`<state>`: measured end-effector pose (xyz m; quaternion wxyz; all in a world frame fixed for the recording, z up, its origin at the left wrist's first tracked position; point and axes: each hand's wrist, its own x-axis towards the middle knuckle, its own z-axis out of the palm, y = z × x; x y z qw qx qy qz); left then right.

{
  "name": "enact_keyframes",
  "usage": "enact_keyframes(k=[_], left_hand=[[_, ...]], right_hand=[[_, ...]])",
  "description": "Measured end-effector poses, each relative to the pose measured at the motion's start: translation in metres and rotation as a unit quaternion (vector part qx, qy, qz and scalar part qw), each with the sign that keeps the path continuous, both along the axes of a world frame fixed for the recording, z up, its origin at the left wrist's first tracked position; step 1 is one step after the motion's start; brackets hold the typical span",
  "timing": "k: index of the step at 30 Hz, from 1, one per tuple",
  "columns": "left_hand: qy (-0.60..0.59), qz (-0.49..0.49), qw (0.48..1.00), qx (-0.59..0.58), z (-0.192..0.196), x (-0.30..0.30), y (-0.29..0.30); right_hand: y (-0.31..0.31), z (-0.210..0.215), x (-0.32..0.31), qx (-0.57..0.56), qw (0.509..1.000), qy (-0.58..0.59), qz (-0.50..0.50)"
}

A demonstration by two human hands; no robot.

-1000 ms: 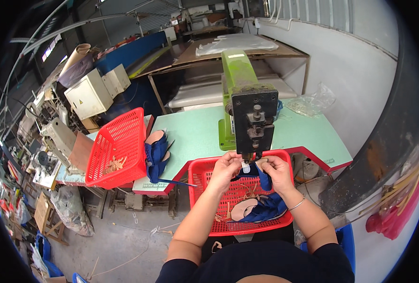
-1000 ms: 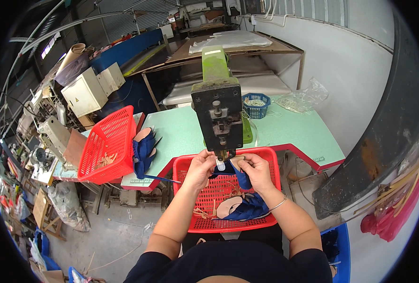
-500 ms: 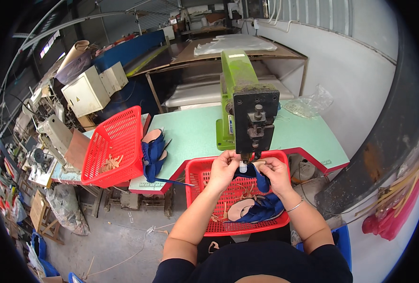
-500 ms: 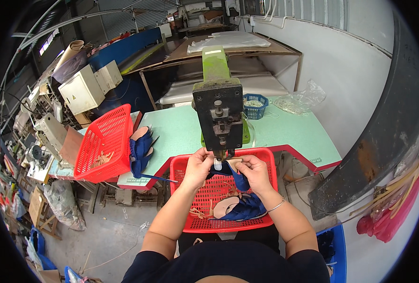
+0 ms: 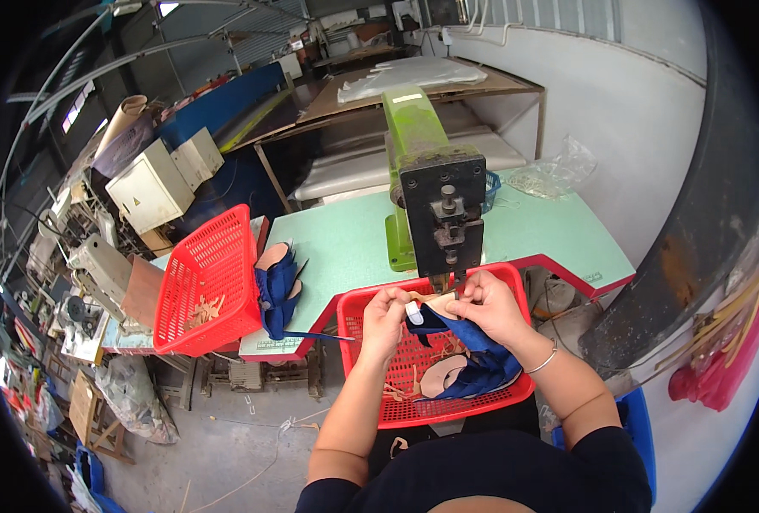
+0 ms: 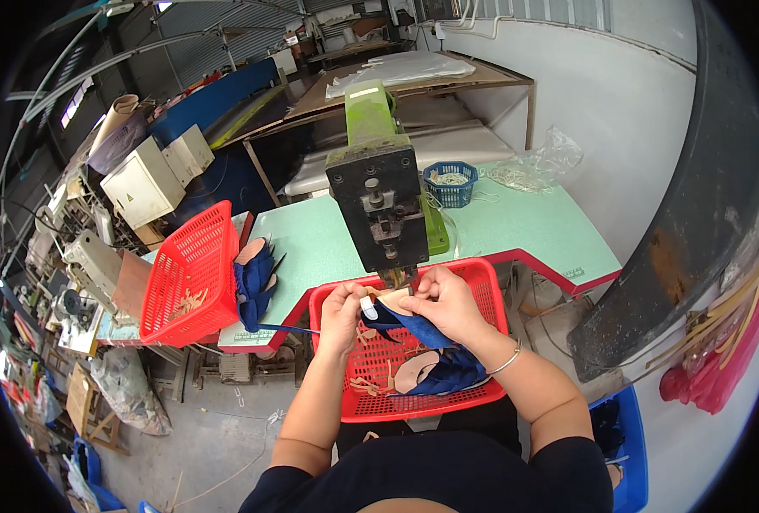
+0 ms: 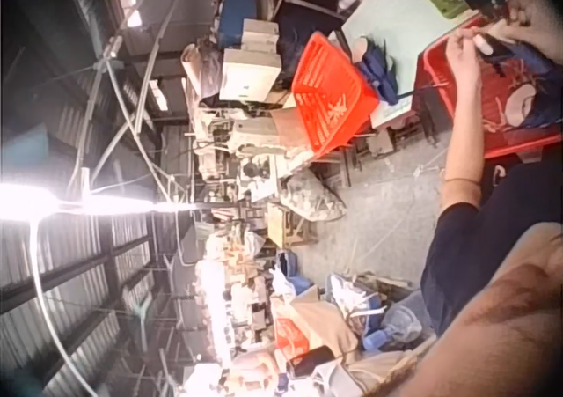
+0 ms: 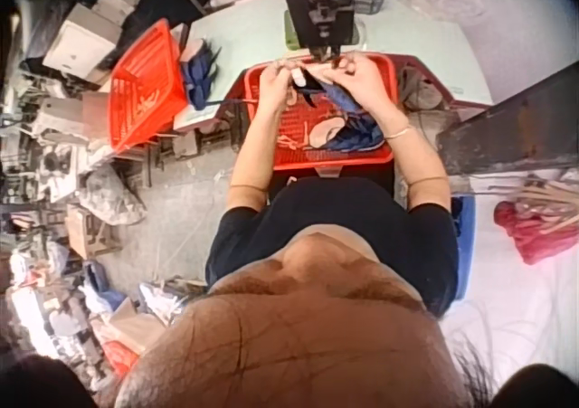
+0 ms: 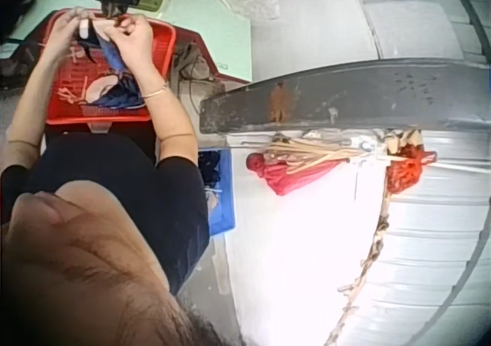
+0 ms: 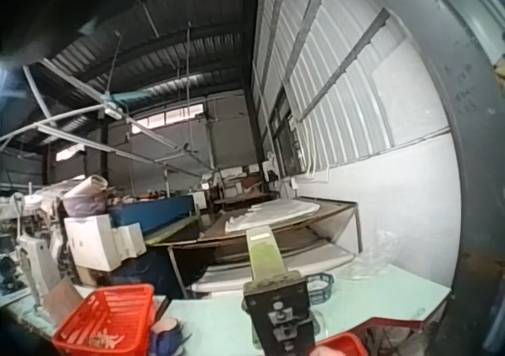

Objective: The person assembles blue sandals by attaching beige insoles to the blue straps using a green hydraulic press. They pick up the components from a red basket, align them under the press, and operate the machine to secure the parts. The finished sandals are placed on the table to the left.

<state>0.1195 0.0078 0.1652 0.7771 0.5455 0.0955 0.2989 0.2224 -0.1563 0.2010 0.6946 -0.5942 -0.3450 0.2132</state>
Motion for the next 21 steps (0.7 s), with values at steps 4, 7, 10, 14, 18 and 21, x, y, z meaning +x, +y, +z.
enact_keyframes(k=[4, 7, 10, 14, 18, 21], left_hand=[[0.017, 0.018, 0.999, -0.041, -0.011, -0.012, 0.003], [-0.018, 0.065, 0.995, -0.075, -0.024, -0.019, 0.002], [-0.026, 0.042, 0.996, -0.078, -0.036, -0.047, -0.005], [-0.033, -0.014, 0.999, -0.034, -0.065, -0.075, -0.027], [-0.100, 0.022, 0.994, -0.024, -0.070, -0.080, -0.035], [-0.112, 0.002, 0.993, -0.033, -0.077, -0.088, -0.031]], right_hand=[[0.008, 0.011, -0.010, -0.047, 0.998, -0.041, -0.021], [0.013, 0.000, -0.013, -0.034, 0.995, -0.094, -0.029], [0.007, -0.029, -0.022, 0.013, 0.948, -0.311, -0.063], [-0.005, -0.065, -0.048, 0.090, 0.820, -0.561, -0.070], [-0.012, -0.084, -0.054, 0.083, 0.746, -0.659, -0.053], [-0.009, -0.087, -0.059, 0.086, 0.752, -0.652, -0.052]])
